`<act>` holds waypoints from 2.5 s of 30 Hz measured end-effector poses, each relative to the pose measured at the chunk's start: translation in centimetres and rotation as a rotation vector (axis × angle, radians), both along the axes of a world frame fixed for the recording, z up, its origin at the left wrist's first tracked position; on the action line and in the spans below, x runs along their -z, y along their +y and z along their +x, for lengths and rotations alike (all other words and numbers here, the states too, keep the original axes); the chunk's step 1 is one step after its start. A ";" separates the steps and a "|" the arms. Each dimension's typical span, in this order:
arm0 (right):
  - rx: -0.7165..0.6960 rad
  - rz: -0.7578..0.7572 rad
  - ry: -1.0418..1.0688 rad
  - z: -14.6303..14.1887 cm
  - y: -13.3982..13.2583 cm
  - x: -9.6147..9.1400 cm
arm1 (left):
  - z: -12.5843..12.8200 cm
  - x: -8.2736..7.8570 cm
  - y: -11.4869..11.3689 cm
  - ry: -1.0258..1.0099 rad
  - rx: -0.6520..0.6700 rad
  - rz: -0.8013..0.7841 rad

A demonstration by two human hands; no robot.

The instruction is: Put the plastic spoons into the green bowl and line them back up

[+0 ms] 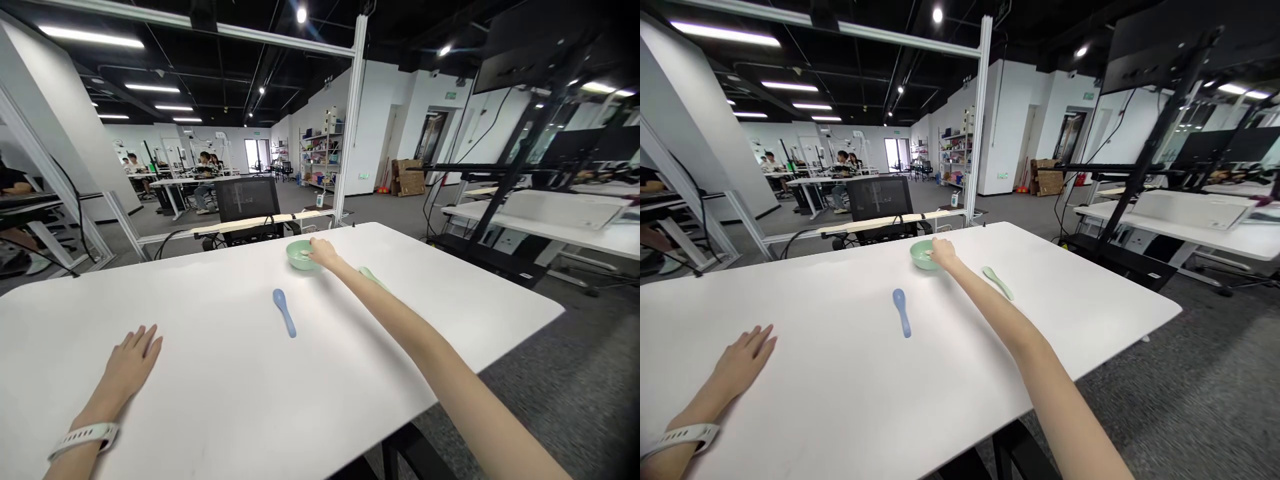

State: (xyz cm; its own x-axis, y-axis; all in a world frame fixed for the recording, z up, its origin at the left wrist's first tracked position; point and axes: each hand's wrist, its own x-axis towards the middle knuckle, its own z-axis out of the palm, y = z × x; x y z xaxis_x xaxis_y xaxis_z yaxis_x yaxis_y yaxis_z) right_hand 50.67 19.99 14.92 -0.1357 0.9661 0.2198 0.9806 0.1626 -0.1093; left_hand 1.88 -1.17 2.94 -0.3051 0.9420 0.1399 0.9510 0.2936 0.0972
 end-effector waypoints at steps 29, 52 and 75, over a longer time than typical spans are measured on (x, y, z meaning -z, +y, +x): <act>-0.224 0.044 0.277 11.7 -7.7 13.0 | 0.0 0.5 0.1 -0.027 -0.010 0.040; -0.083 -0.058 0.150 0.3 3.4 -0.3 | 0.1 1.7 0.1 0.033 -0.006 0.117; 0.272 -0.174 0.445 12.2 -10.2 7.8 | 27.2 -4.8 2.1 -0.247 0.898 0.461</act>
